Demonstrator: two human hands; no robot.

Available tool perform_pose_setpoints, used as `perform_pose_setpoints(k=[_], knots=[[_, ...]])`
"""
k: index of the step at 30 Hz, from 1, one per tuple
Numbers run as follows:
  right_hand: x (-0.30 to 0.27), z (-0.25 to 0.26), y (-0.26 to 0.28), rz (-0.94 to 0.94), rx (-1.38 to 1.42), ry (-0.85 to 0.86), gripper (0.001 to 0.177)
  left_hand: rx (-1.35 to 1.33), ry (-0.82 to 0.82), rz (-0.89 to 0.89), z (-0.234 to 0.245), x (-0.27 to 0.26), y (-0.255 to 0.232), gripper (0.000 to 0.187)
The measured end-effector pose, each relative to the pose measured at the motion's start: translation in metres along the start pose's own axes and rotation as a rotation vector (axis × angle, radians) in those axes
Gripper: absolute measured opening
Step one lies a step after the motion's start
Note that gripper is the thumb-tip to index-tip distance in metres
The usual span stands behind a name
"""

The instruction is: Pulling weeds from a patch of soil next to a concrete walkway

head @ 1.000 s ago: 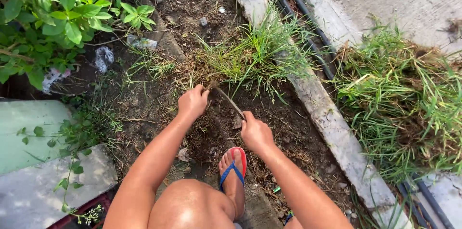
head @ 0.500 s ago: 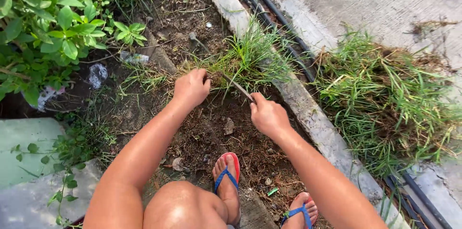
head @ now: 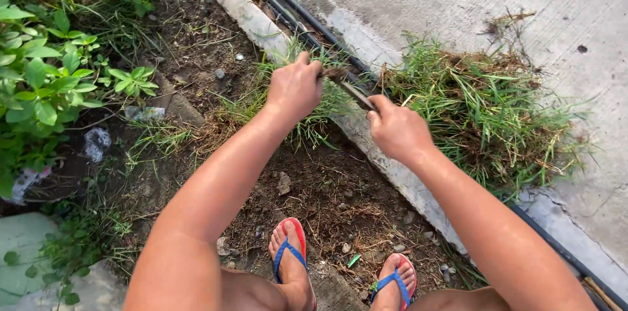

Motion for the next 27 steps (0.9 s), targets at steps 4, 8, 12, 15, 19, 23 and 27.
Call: perform_pose_setpoints(k=[4, 8, 12, 15, 19, 23, 27], knots=[[-0.001, 0.019, -0.046, -0.114, -0.023, 0.031, 0.037, -0.030, 0.050, -0.017, -0.028, 0.024, -0.044, 0.019], [-0.008, 0.026, -0.097, -0.215, 0.121, -0.113, 0.040, -0.070, -0.081, -0.104, -0.060, 0.046, -0.086, 0.012], [-0.014, 0.033, -0.144, -0.170, 0.206, -0.296, 0.038, -0.147, -0.149, -0.155, -0.077, 0.069, -0.132, 0.011], [-0.021, 0.046, -0.162, -0.271, 0.268, -0.320, 0.039, -0.157, -0.149, -0.166, -0.080, 0.082, -0.163, 0.010], [-0.025, 0.055, -0.188, -0.284, 0.287, -0.366, 0.039, -0.198, -0.165, -0.184, -0.092, 0.092, -0.192, 0.011], [-0.031, 0.063, -0.218, -0.274, 0.350, -0.415, 0.033, -0.219, -0.164, -0.211, -0.097, 0.097, -0.219, 0.016], [-0.039, 0.073, -0.238, -0.311, 0.443, -0.443, 0.033, -0.210, -0.140, -0.219, -0.101, 0.099, -0.243, 0.017]])
Point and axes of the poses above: each hand's wrist, its own x-axis towards the middle knuckle, its own z-axis out of the back of the hand, y = z × x, the point moved 2 cm from there along x, towards the middle knuckle, and after that the axes turned 7 degrees about -y, right-handed, at the moved point
